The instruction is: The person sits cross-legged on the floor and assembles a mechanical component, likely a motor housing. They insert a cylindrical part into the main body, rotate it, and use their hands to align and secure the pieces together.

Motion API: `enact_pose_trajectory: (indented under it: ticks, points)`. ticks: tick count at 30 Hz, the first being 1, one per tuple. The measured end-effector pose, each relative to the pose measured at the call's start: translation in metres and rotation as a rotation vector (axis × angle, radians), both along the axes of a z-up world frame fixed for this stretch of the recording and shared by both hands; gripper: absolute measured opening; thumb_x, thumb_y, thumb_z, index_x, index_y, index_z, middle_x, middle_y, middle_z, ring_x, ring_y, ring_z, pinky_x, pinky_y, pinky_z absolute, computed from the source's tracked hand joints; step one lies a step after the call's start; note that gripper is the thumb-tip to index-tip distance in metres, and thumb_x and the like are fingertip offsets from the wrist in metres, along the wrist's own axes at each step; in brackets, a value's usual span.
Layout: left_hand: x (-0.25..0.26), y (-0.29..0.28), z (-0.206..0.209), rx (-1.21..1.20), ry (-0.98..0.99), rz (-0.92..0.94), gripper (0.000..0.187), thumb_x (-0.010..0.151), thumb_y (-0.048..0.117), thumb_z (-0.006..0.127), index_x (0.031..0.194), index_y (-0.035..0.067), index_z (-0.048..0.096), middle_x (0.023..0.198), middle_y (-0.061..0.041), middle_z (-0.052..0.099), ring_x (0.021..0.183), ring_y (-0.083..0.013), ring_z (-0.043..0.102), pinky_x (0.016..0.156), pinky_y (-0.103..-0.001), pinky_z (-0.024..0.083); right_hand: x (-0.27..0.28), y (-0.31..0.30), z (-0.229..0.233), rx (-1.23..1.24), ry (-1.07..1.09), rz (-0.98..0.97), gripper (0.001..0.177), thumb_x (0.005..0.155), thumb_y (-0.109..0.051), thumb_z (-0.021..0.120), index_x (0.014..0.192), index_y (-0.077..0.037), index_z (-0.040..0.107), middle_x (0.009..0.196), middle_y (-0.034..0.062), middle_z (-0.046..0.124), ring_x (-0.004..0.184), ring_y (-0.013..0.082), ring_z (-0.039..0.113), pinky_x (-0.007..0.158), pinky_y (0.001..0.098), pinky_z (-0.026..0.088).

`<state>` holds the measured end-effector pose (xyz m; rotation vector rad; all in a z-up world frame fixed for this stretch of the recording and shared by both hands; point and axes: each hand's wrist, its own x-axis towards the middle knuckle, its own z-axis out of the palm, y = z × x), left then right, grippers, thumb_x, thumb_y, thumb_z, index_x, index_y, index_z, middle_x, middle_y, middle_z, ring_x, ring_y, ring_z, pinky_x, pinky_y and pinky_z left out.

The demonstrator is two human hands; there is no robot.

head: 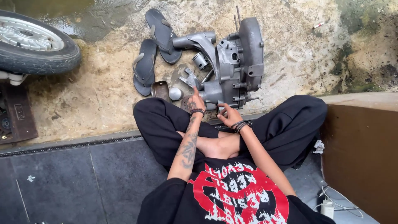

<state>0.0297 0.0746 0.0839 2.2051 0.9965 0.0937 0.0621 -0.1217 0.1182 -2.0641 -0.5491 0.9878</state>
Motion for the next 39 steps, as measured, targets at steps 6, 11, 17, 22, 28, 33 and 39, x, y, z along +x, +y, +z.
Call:
enact_pose_trajectory:
  ticks: [6,11,17,22,28,33,39]
  points:
    - [0.020,-0.051,0.005,-0.090,0.345,-0.453,0.072,0.090,0.012,0.065,0.157,0.016,0.038,0.096,-0.027,0.076,0.098,-0.0427,0.075,0.081,-0.055,0.062,-0.004,0.000,-0.040,-0.123,-0.073,0.066,0.058,0.087,-0.028,0.069,0.138,-0.009,0.049,0.102,0.0089,0.077,0.091,0.0319,0.075,0.080,0.0509,0.059]
    - [0.017,0.037,-0.154,0.142,0.581,-0.367,0.072,0.090,0.016,0.066,0.156,0.032,0.041,0.108,-0.026,0.073,0.107,-0.0622,0.063,0.080,-0.061,0.059,0.001,0.007,-0.006,-0.133,-0.034,0.113,0.047,0.093,-0.026,0.068,0.136,-0.014,0.055,0.097,0.0070,0.078,0.088,0.0277,0.076,0.081,0.0449,0.058]
    - [0.001,0.026,-0.036,-0.513,0.347,-0.227,0.064,0.101,0.046,0.038,0.162,0.028,0.032,0.142,-0.016,0.063,0.136,-0.0478,0.050,0.117,-0.053,0.038,0.000,0.008,-0.002,-0.135,-0.006,0.100,0.046,0.092,-0.025,0.067,0.135,-0.013,0.057,0.095,0.0097,0.078,0.089,0.0301,0.076,0.080,0.0463,0.059]
    - [-0.004,-0.031,0.014,-0.148,0.313,-0.533,0.051,0.097,0.030,0.048,0.147,0.032,0.049,0.111,-0.014,0.077,0.111,-0.0371,0.071,0.096,-0.054,0.058,0.003,0.017,-0.026,-0.210,-0.111,0.219,0.043,0.090,-0.029,0.066,0.127,-0.007,0.057,0.096,0.0181,0.078,0.097,0.0419,0.073,0.086,0.0573,0.056]
    - [0.016,0.029,-0.040,-0.051,0.531,-0.412,0.065,0.097,0.017,0.052,0.158,0.028,0.033,0.114,-0.018,0.075,0.114,-0.0343,0.071,0.098,-0.052,0.056,0.003,0.001,-0.028,-0.154,-0.031,0.141,0.039,0.092,-0.026,0.066,0.128,-0.015,0.061,0.091,0.0084,0.078,0.088,0.0297,0.076,0.082,0.0451,0.058]
    - [0.005,0.019,-0.024,-0.186,0.522,-0.380,0.077,0.095,0.017,0.061,0.162,0.022,0.023,0.121,-0.018,0.073,0.119,-0.0348,0.069,0.104,-0.055,0.051,0.004,-0.004,-0.038,-0.132,-0.013,0.120,0.035,0.093,-0.026,0.066,0.127,-0.020,0.062,0.086,0.0033,0.078,0.082,0.0229,0.076,0.078,0.0410,0.059]
    - [-0.007,0.009,0.008,-0.366,0.438,-0.390,0.054,0.093,0.028,0.059,0.146,0.023,0.054,0.106,-0.013,0.078,0.107,-0.0341,0.074,0.101,-0.052,0.053,0.004,0.000,-0.055,-0.171,-0.050,0.194,0.034,0.092,-0.028,0.067,0.124,-0.020,0.064,0.087,0.0035,0.078,0.085,0.0241,0.076,0.082,0.0428,0.059]
